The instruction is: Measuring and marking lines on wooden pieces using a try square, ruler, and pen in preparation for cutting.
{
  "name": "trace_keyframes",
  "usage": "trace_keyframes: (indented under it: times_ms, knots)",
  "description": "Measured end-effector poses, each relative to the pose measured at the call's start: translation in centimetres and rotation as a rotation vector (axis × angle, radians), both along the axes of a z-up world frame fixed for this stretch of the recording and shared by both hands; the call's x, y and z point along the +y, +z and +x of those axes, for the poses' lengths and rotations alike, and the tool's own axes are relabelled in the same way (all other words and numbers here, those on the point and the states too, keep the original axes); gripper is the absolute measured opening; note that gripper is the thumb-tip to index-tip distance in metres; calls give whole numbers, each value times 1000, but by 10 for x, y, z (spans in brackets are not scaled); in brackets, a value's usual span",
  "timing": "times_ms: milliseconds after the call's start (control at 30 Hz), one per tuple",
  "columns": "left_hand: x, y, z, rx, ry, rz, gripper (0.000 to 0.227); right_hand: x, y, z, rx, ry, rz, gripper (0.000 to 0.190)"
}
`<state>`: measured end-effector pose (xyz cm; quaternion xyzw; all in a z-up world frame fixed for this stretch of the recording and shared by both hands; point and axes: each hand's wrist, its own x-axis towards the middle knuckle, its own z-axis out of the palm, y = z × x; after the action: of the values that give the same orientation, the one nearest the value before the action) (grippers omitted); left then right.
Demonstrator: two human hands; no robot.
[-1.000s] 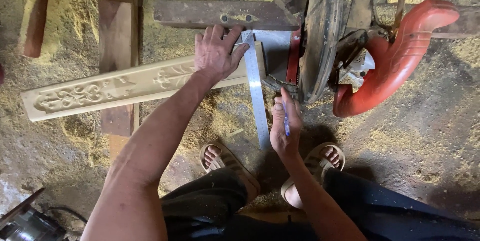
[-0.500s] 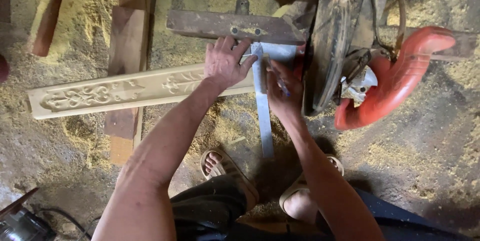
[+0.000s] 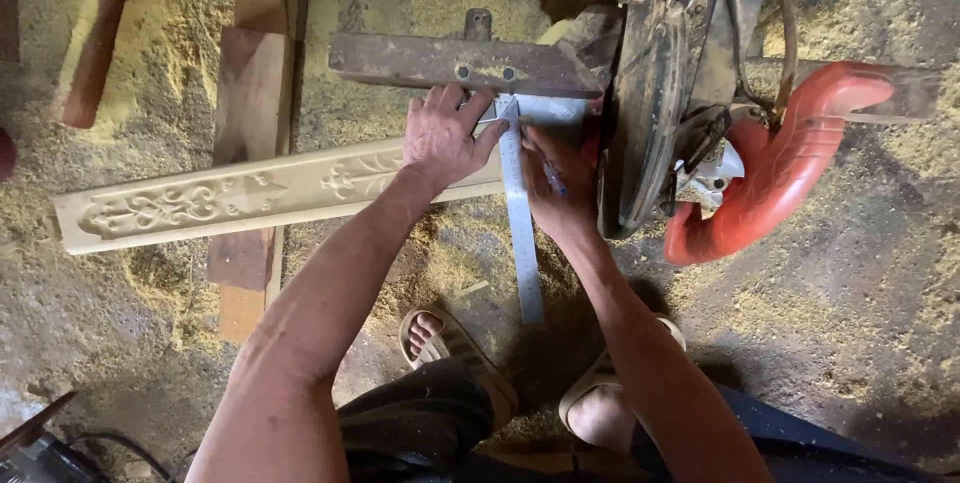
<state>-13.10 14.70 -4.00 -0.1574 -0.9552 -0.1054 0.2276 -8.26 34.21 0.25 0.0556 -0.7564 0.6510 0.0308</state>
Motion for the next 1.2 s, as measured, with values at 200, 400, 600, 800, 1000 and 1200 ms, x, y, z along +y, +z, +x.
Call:
trace_keyframes:
  times_ms: [200,400,600,800,1000,1200]
  knots:
    - [0,-2,0,8,12,-13,40,10,39,1,-68,158,295,20]
    - [0,-1,-1,-28,1,19,40,18,59,13,-394,313,551,23]
    - [-1,-4,-1,0,2,-9,40,11,33,-7,-77,116,412,20]
    - [1,2,-1,-9,16,-10,41,34,17,54,-437,201,420,19]
    - [0,0,-4,83,-23,-32,44,17,-2,9,136,55,250,10]
    - [1,-1,-3,85,-12,-25,42,18,-30,-9,262,77,418,20]
